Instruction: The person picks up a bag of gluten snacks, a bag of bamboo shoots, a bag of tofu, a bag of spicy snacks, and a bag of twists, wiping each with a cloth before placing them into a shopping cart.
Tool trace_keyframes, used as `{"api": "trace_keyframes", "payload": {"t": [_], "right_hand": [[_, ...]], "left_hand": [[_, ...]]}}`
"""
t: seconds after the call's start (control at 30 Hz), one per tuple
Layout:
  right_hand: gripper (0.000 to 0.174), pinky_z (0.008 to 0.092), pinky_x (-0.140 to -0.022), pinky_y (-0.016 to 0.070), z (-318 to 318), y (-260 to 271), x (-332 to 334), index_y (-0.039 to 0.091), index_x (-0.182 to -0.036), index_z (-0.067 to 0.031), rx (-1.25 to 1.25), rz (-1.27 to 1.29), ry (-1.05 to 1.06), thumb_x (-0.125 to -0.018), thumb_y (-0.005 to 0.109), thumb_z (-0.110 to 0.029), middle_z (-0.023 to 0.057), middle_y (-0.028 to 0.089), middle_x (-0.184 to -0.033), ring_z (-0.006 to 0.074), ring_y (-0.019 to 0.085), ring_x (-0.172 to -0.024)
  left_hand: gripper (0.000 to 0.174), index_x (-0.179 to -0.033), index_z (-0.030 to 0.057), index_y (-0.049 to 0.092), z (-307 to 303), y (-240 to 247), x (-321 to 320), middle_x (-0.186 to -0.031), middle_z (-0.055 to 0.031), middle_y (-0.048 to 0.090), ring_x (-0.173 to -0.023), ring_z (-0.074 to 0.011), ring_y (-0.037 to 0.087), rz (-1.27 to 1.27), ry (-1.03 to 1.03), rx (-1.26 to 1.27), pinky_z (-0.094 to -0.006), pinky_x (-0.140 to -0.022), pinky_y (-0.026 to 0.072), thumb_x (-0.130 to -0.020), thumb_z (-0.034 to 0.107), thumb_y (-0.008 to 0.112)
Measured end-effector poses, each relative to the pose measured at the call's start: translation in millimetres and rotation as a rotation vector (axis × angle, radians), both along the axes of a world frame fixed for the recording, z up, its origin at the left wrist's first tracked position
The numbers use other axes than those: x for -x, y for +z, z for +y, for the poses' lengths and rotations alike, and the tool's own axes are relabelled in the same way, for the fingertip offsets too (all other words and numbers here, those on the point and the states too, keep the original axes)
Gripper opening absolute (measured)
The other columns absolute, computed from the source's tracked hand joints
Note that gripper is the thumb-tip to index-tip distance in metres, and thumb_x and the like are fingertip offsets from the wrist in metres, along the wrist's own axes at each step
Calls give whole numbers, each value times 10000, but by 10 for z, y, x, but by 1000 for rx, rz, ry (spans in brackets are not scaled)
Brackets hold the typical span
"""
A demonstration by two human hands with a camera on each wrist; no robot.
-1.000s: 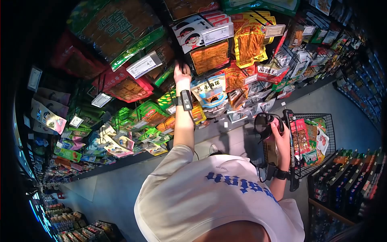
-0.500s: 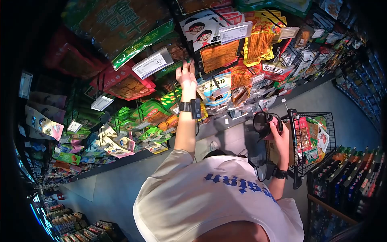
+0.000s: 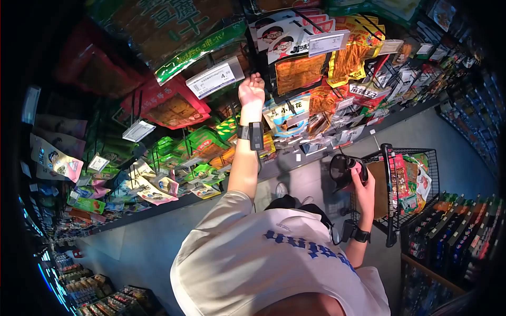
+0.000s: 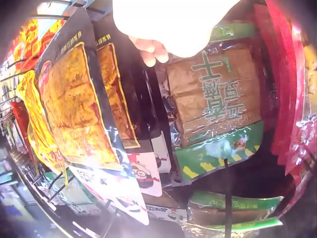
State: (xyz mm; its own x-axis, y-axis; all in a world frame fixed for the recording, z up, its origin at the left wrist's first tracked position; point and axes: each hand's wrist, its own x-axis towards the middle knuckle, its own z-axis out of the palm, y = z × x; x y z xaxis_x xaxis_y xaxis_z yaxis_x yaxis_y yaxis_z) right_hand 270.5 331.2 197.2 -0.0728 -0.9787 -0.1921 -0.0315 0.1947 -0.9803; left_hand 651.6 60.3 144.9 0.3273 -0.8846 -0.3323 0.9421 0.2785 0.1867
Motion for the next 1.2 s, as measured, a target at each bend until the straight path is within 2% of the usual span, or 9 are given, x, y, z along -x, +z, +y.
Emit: {"api": "trace_keyframes", "payload": {"t": [0.2, 0.3, 0.43, 0.5, 0.7, 0.8, 0.93, 1.07, 1.2], "right_hand": [[242, 223, -687, 508, 87, -62, 338, 674, -1126, 2, 140, 153, 4, -985, 646, -193, -22, 653, -930, 47, 573, -821], [242, 218, -678, 477, 190, 53, 439, 674, -1115, 13, 152, 56, -42, -984, 647, -189, -25, 652, -911, 48, 565, -811], [233, 203, -650, 453, 296, -31, 705, 677, -1098, 10, 189, 45, -51, -979, 657, -190, -24, 658, -900, 40, 562, -775], [229, 200, -652, 452, 380, 21, 795, 676, -1095, 8, 164, 35, -46, -979, 656, -189, -26, 657, -895, 36, 560, -772], [237, 218, -581, 495, 558, 100, 964, 657, -1115, 7, 138, -31, -59, -984, 646, -189, -20, 644, -857, 50, 595, -697], [253, 238, -526, 524, 650, 18, 1100, 641, -1141, 8, 122, -67, -34, -988, 638, -194, -9, 640, -847, 71, 616, -645], [277, 242, -525, 540, 772, -57, 1229, 630, -1183, 6, 121, -47, 24, -993, 629, -195, 5, 652, -886, 79, 623, -648], [296, 243, -523, 540, 820, -111, 1263, 624, -1218, 3, 101, -51, 27, -994, 625, -191, 10, 661, -938, 79, 625, -677], [273, 231, -669, 526, 822, -53, 1208, 651, -1191, 2, 150, -13, 62, -988, 636, -179, -4, 662, -972, 54, 590, -817]], "left_hand": [[178, -1038, -95, 562, -22, 92, -164, -1043, -184, 638, -987, -313, 610, 222, -38, 65, -352, -726, 544, -927, 11, 473], [228, -1123, -78, 563, 5, 153, -266, -1128, -178, 623, -1045, -311, 592, 335, -110, 109, -358, -725, 529, -941, 27, 476], [264, -1179, -22, 574, 104, 229, -236, -1141, -139, 661, -1062, -329, 614, 188, -175, 51, -385, -780, 504, -956, 30, 443], [267, -1179, -20, 574, 219, 245, -232, -1134, -132, 666, -1056, -332, 621, 153, -349, 140, -392, -794, 505, -961, 51, 438], [257, -1229, -18, 584, 260, 231, -167, -1220, -117, 663, -1095, -279, 624, 87, -238, 51, -369, -825, 553, -979, 40, 559], [317, -1295, -2, 565, 352, 190, -109, -1305, -103, 634, -1115, -265, 616, -202, -217, 110, -334, -803, 550, -990, 79, 588], [368, -1321, 19, 544, 489, 184, -27, -1384, -102, 584, -1235, -219, 552, -324, -214, 143, -307, -812, 546, -980, 128, 629], [366, -1221, -18, 573, 610, 248, -6, -1218, -144, 658, -952, -195, 652, -453, -238, 104, -290, -749, 547, -966, 226, 669], [293, -1151, -5, 592, 504, 28, -222, -1053, -125, 701, -855, -196, 648, -586, -276, 59, -282, -694, 524, -956, 195, 680]]}}
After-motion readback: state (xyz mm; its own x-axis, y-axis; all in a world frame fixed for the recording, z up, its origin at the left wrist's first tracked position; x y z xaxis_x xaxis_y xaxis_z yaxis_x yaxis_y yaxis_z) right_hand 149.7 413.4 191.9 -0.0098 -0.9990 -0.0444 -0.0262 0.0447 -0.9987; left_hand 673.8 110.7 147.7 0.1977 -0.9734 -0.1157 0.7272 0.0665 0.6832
